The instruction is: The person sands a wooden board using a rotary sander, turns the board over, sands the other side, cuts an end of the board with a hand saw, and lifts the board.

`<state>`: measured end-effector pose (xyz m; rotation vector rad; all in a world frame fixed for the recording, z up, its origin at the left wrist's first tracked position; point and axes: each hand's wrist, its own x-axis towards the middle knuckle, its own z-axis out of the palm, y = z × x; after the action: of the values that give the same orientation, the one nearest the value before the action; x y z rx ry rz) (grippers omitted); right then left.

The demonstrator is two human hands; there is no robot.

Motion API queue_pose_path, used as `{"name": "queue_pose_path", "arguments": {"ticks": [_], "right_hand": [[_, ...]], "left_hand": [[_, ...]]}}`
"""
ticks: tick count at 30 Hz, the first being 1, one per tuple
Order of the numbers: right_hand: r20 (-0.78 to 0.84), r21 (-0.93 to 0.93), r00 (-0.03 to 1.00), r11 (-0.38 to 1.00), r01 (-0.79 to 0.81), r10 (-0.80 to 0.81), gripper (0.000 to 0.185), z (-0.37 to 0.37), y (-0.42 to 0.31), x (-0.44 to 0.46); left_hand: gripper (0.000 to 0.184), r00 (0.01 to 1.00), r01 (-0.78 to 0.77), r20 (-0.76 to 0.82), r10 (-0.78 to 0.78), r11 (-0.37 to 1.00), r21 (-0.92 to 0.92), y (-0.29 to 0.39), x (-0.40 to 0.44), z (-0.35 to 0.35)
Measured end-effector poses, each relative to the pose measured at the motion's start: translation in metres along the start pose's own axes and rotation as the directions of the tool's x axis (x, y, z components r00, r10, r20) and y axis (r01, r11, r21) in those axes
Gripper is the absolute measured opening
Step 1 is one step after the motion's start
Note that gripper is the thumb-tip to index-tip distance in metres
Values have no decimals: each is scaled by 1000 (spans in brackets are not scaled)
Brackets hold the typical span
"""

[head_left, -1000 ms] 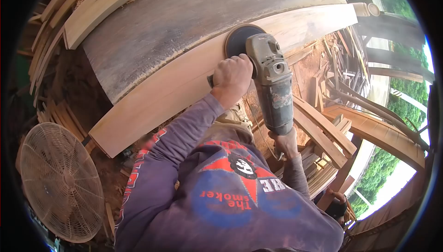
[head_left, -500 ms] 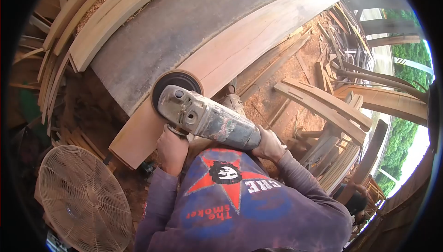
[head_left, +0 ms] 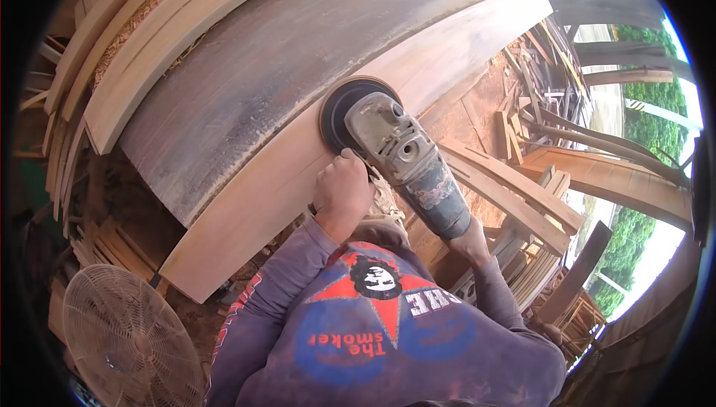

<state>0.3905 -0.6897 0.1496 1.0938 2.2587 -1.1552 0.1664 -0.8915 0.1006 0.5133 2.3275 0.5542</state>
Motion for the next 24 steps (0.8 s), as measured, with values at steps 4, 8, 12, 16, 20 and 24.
{"name": "queue_pose_path", "arguments": {"ticks": [4,8,12,16,20,24], "right_hand": [[-49,70,997,996,-47,51,41,-59,19,40],[-102,20,992,997,-74,75,39,-126,46,75],[-146,52,984,994,-99,106,39,-191,64,116],[-146,66,975,985,-161,169,38,-241,69,147],[-180,68,951,967,-245,253,37,-276,74,176],[-243,104,955,984,-148,169,36,-276,91,194]], "left_hand": [[34,997,-80,14,79,997,15,74,68,4],[38,988,-133,80,130,990,35,150,133,18],[41,978,-153,149,148,988,25,229,185,18],[42,968,-210,142,207,978,9,281,230,30],[38,948,-312,88,307,949,39,329,273,33],[30,919,-392,4,394,916,85,350,302,33]]}}
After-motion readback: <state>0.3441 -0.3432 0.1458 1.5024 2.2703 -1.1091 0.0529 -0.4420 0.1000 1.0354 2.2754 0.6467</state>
